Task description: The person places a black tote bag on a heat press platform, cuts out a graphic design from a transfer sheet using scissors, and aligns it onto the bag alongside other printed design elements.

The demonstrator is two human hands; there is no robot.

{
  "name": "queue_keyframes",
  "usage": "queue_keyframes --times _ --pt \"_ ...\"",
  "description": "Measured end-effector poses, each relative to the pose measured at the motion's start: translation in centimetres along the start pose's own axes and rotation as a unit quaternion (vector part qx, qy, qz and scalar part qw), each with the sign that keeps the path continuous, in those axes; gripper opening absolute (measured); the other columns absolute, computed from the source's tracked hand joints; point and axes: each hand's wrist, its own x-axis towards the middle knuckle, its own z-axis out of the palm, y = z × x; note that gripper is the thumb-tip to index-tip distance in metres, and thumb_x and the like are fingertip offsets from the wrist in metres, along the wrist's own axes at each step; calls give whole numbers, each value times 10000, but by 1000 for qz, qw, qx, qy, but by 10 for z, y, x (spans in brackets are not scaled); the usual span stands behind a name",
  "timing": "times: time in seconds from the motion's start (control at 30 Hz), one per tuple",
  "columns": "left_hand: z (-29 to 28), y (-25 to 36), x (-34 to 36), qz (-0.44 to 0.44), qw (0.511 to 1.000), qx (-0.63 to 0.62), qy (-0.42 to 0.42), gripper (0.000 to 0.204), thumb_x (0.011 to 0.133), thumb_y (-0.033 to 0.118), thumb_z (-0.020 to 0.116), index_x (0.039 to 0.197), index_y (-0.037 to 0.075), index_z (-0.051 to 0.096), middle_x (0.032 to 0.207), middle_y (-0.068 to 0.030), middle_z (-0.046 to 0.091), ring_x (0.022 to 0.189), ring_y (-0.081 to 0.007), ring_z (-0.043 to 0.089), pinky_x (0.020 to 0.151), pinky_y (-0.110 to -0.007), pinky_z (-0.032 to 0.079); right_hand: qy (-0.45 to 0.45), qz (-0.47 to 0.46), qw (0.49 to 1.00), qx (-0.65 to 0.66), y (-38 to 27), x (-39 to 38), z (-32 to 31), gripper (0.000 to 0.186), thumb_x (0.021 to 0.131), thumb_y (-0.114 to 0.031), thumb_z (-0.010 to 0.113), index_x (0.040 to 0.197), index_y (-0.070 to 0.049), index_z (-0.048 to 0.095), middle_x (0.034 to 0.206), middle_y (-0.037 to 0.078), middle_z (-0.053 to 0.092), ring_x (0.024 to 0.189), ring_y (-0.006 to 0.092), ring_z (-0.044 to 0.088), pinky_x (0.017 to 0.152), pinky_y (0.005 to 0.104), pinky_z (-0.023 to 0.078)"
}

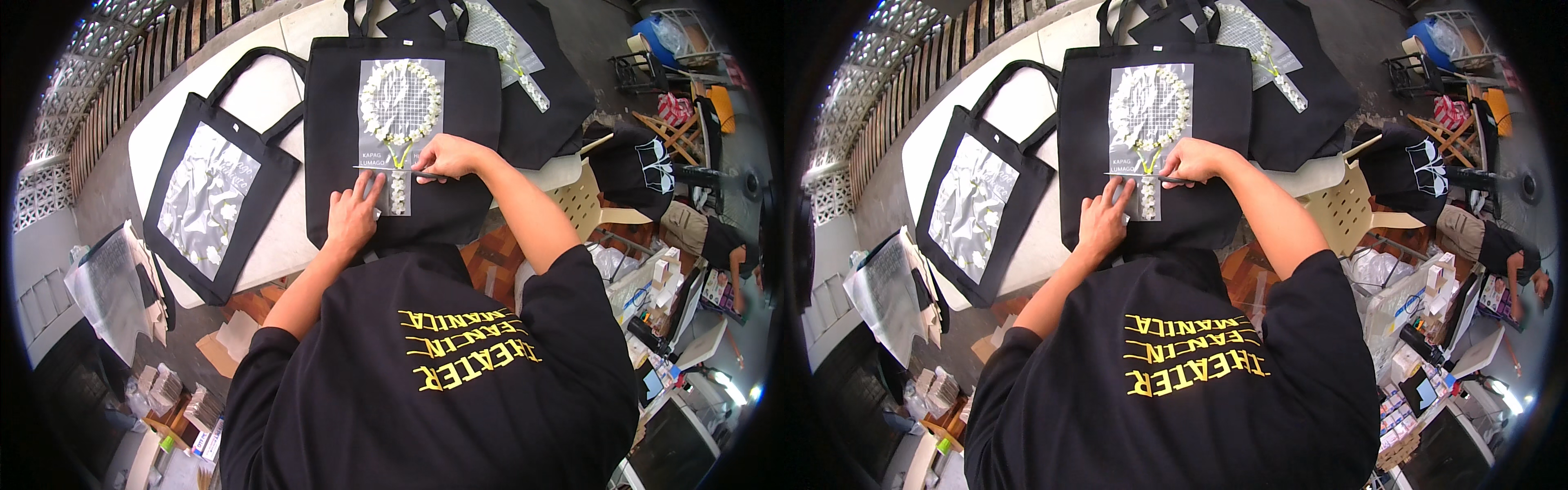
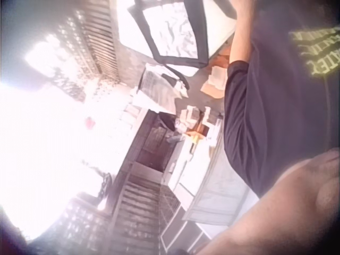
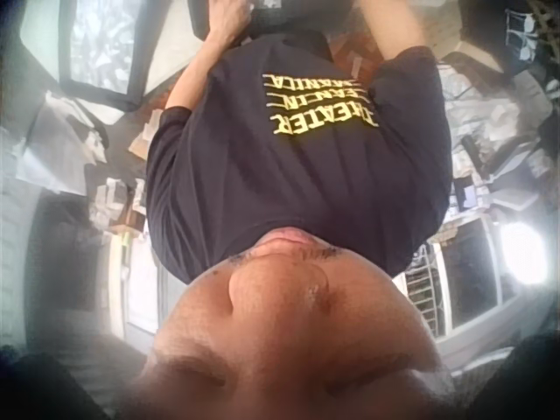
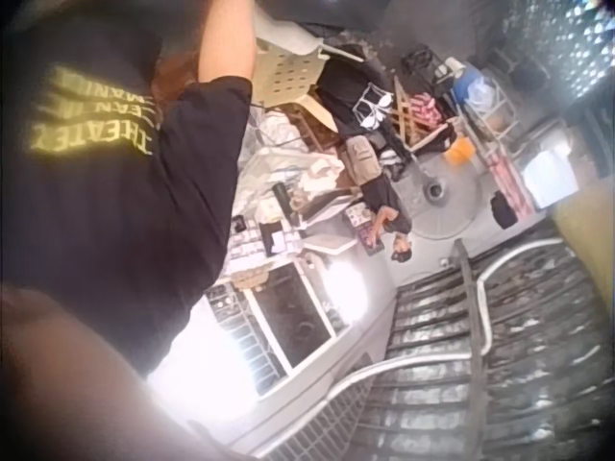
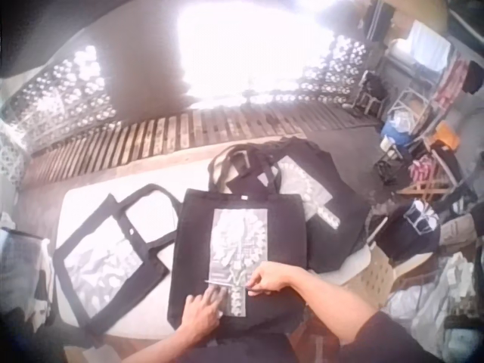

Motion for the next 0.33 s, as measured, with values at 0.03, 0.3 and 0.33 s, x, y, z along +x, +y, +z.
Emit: queue_keyframes --times 0.03,0.3,0.33 --pt "-1 -2 -3 -1 1000 -15 1 690 761 83 684 1427 180 532 1366 -80 541 884 -248 644 814 -410 438 8 -10 1000 4 -3 -7 1 286 858 -184 779 1106 -44 758 765 16 719 559 83 582 448 267 434" --pt "14 -27 -16 104 987 -99 69 212 844 179 747 1047 148 693 1119 -49 619 961 -227 629 794 -388 425 255 -8 915 314 74 -140 41 476 893 -149 761 1331 -43 608 854 20 697 645 87 646 439 219 438" --pt "17 -32 -16 100 988 -102 53 231 839 169 749 1061 148 689 1129 -53 620 966 -224 628 792 -388 423 267 -12 910 316 73 -145 46 476 893 -149 761 1331 -43 608 854 20 697 645 87 646 439 219 438"
